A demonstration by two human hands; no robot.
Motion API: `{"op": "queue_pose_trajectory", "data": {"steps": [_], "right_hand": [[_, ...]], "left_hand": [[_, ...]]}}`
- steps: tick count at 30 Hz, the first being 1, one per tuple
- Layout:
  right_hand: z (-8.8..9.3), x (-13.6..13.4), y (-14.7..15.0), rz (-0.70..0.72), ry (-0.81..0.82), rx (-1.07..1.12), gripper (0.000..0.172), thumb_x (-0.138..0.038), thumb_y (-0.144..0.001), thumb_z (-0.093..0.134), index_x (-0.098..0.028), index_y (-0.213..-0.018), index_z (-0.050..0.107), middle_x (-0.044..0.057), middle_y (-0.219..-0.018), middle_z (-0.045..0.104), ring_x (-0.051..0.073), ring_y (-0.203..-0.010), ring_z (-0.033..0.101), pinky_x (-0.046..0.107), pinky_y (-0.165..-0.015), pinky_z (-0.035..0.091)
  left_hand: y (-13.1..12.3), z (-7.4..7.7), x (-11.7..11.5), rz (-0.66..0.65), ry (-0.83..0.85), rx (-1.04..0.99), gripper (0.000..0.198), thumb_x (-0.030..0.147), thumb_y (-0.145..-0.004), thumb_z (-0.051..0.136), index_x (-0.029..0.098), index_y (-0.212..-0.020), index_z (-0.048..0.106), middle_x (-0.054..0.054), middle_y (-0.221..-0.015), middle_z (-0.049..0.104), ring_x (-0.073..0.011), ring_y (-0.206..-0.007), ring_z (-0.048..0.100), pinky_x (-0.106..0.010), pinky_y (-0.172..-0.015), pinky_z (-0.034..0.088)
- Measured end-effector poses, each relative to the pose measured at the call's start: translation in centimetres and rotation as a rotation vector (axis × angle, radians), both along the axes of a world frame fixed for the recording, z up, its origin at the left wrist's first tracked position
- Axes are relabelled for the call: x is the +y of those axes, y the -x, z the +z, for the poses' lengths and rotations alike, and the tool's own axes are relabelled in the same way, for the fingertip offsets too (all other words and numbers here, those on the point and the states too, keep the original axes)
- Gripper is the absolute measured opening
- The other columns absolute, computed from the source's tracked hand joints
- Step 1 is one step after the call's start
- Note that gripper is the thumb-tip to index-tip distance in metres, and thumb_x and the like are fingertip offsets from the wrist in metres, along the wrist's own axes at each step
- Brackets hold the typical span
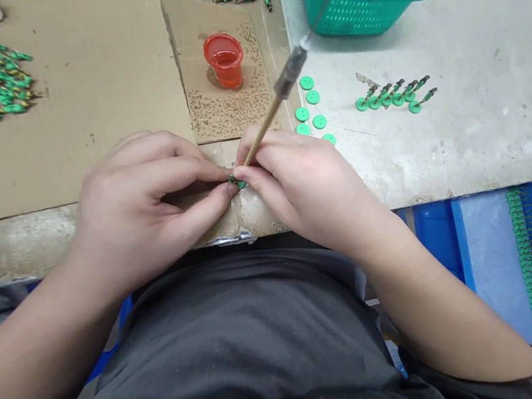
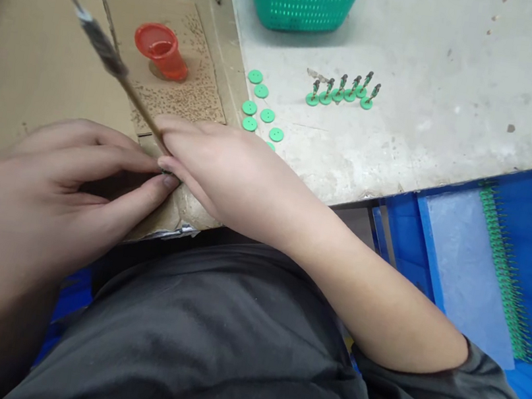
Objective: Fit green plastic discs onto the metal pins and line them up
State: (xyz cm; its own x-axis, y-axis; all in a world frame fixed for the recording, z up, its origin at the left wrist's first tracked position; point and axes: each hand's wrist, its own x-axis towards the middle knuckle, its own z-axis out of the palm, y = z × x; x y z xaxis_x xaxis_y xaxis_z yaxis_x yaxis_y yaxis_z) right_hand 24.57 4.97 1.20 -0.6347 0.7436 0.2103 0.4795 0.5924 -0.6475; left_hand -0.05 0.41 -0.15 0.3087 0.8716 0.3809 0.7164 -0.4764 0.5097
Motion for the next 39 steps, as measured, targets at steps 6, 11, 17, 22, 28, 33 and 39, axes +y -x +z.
{"op": "queue_pose_trajectory", "data": {"steps": [6,11,17,22,28,33,39], "right_hand": [[1.1,0.6,0.7,0.084,0.024,-0.068,0.019,-0.023,-0.125,0.06,-0.024,-0.113,0.074,0.002,-0.12,0.084,0.026,-0.124,0.084,0.038,-0.113,0.063],[0.7,0.6,0.7,0.078,0.023,-0.067,0.022,-0.025,-0.125,0.06,-0.025,-0.107,0.073,0.003,-0.114,0.082,0.026,-0.122,0.082,0.038,-0.114,0.062],[-0.1,-1.9,-0.4,-0.14,0.006,0.241,0.022,-0.026,-0.125,0.063,-0.022,-0.107,0.074,0.007,-0.116,0.088,0.023,-0.111,0.085,0.036,-0.105,0.067],[-1.3,-4.8,-1.2,-0.408,0.033,0.505,0.018,-0.029,-0.123,0.069,-0.024,-0.106,0.075,0.004,-0.105,0.084,0.018,-0.094,0.085,0.031,-0.085,0.07],[-2.0,-4.8,-1.5,-0.373,0.003,0.46,0.016,-0.026,-0.119,0.074,-0.023,-0.104,0.079,0.004,-0.105,0.088,0.017,-0.087,0.082,0.032,-0.083,0.069],[-1.9,-4.7,-1.6,-0.374,-0.017,0.457,0.016,-0.024,-0.118,0.074,-0.023,-0.102,0.08,0.004,-0.102,0.088,0.017,-0.087,0.082,0.033,-0.085,0.069],[-1.9,-4.9,-1.7,-0.371,-0.022,0.41,0.014,-0.023,-0.116,0.074,-0.025,-0.104,0.081,0.005,-0.101,0.09,0.02,-0.082,0.082,0.035,-0.082,0.07]], "left_hand": [[-0.2,0.3,-0.1,-0.007,0.011,0.035,0.008,0.034,-0.113,0.082,0.029,-0.111,0.087,0.0,-0.109,0.087,-0.019,-0.105,0.082,-0.037,-0.101,0.061],[0.0,0.2,0.3,-0.022,0.009,0.011,0.012,0.035,-0.113,0.08,0.028,-0.106,0.087,0.0,-0.105,0.087,-0.0198,-0.102,0.081,-0.038,-0.099,0.06],[0.0,0.5,0.5,-0.018,0.082,-0.015,0.015,0.038,-0.112,0.078,0.03,-0.114,0.09,-0.001,-0.107,0.088,-0.0217,-0.102,0.083,-0.038,-0.094,0.062],[0.5,1.5,0.0,-0.016,0.178,-0.069,0.019,0.038,-0.112,0.075,0.037,-0.123,0.09,0.0,-0.114,0.09,-0.0211,-0.099,0.083,-0.036,-0.092,0.066],[-0.3,1.7,0.0,0.016,0.143,-0.137,0.011,0.043,-0.111,0.081,0.038,-0.115,0.09,0.001,-0.107,0.09,-0.0209,-0.092,0.082,-0.039,-0.087,0.067],[-0.8,2.0,0.2,0.062,0.172,-0.215,0.016,0.038,-0.111,0.079,0.038,-0.101,0.091,0.001,-0.101,0.091,-0.0211,-0.092,0.084,-0.04,-0.085,0.069],[-0.6,4.3,-1.0,0.047,0.207,-0.31,0.016,0.033,-0.109,0.082,0.041,-0.1,0.091,0.006,-0.102,0.091,-0.0174,-0.089,0.085,-0.031,-0.081,0.07]]}}
